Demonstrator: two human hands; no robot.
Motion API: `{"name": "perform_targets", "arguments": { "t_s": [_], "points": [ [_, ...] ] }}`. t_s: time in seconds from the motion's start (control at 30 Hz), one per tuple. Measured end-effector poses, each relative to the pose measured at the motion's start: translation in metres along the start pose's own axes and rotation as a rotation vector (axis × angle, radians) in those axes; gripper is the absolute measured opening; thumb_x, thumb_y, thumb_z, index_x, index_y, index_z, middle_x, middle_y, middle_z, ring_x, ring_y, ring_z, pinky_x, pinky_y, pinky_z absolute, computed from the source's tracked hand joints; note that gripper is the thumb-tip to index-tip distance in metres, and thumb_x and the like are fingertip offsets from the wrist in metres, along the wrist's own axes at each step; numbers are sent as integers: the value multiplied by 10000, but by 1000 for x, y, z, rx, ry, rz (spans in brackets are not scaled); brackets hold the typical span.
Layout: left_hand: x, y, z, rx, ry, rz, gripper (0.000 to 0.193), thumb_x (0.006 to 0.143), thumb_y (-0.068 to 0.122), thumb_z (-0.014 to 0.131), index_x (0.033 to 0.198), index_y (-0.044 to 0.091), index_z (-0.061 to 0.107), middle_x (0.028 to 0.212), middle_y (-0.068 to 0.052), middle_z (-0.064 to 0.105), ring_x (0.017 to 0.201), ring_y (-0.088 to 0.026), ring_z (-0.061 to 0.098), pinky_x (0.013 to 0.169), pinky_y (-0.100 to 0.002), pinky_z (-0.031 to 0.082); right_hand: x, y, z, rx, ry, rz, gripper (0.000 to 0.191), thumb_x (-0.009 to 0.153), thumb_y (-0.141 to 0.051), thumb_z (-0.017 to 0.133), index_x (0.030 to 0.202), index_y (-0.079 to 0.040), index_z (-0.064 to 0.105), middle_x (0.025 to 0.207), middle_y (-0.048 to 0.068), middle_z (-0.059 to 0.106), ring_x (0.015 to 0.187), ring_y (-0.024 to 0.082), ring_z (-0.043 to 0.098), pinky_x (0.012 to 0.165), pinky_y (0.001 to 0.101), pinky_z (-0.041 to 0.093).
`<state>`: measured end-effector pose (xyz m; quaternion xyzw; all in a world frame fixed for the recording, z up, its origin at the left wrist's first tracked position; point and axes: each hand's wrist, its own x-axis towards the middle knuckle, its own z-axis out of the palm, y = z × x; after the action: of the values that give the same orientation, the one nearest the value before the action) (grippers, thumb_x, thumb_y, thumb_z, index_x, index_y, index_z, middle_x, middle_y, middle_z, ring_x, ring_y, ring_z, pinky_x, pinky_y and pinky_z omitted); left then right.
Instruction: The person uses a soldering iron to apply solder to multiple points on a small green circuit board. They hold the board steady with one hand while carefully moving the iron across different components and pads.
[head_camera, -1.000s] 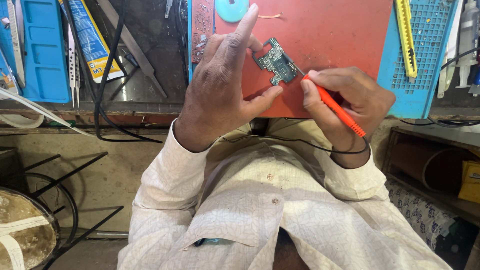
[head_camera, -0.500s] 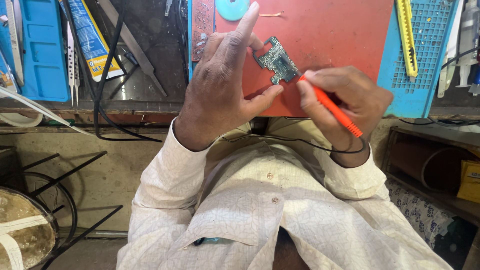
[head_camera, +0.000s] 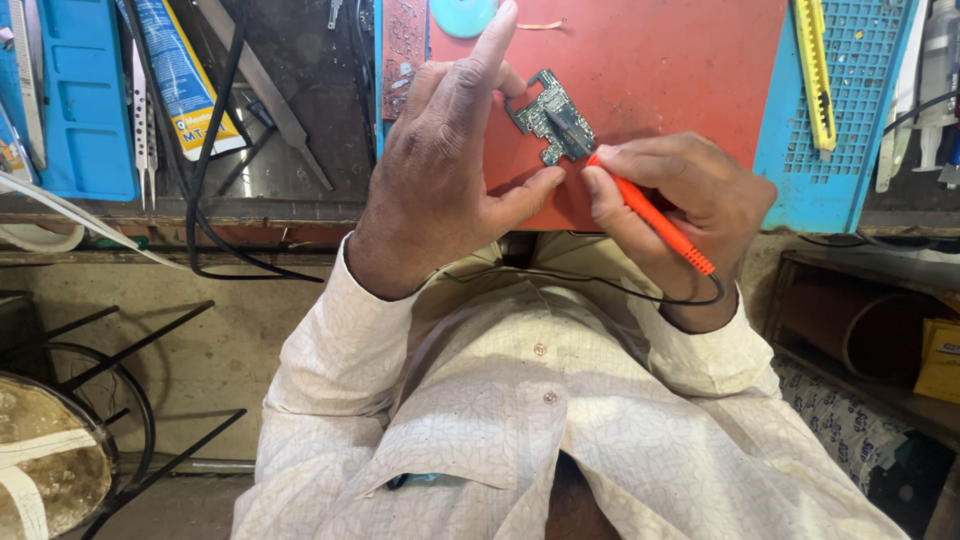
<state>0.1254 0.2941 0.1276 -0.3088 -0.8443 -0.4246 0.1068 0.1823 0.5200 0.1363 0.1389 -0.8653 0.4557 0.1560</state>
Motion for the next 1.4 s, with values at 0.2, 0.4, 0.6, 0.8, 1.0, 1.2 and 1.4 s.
{"name": "perform_targets", "arguments": {
  "t_s": [0.2,0.4,0.6,0.8,1.0,1.2,1.4],
  "points": [
    [-2,0,0,5,-5,3,1027,868,236,945,1554,31,208,1218,-56,588,1170,-260,534,1099,-397,448,-3,3,0,9,-3,20,116,1001,17,826,1086,14,748,1055,150,762,898,177,747,781,245,584],
    [-2,-1,2,17,6,27,1028,871,242,944,1551,30,202,1223,-56,571,1171,-260,524,1100,-399,444,-4,5,2,-9,24,19,119,1002,18,840,1086,9,755,1033,140,764,884,172,747,771,242,586],
    [-3,-1,1,18,-3,9,1024,870,240,944,1554,26,213,1192,-57,569,1174,-260,525,1101,-400,445,-3,4,1,-21,18,11,141,997,16,842,1108,4,755,1037,132,762,891,179,748,781,245,585],
    [-1,1,1,11,0,10,1027,865,231,942,1554,18,211,1196,-59,571,1178,-264,523,1110,-398,445,-3,1,0,-4,12,25,126,997,7,842,1089,7,755,1027,130,762,886,180,745,777,248,585],
    [-3,2,2,-5,7,-4,1014,864,223,938,1551,9,224,1193,-55,595,1192,-274,535,1111,-395,446,0,-1,1,31,33,26,119,994,12,828,1088,6,754,1037,129,762,878,188,748,771,255,590],
    [6,12,9,67,-37,-53,1036,847,248,947,1597,-2,277,1214,-60,641,1125,-278,568,1062,-398,468,5,2,-12,44,26,0,187,903,2,814,1076,-7,744,1048,123,754,905,228,741,759,297,595],
    [20,29,12,79,-60,-89,1031,810,237,934,1592,-22,314,1206,-66,646,1055,-262,556,981,-400,472,11,6,-30,1,31,-68,210,876,-29,812,1070,-32,731,1026,106,752,919,239,752,813,330,610]
  ]
}}
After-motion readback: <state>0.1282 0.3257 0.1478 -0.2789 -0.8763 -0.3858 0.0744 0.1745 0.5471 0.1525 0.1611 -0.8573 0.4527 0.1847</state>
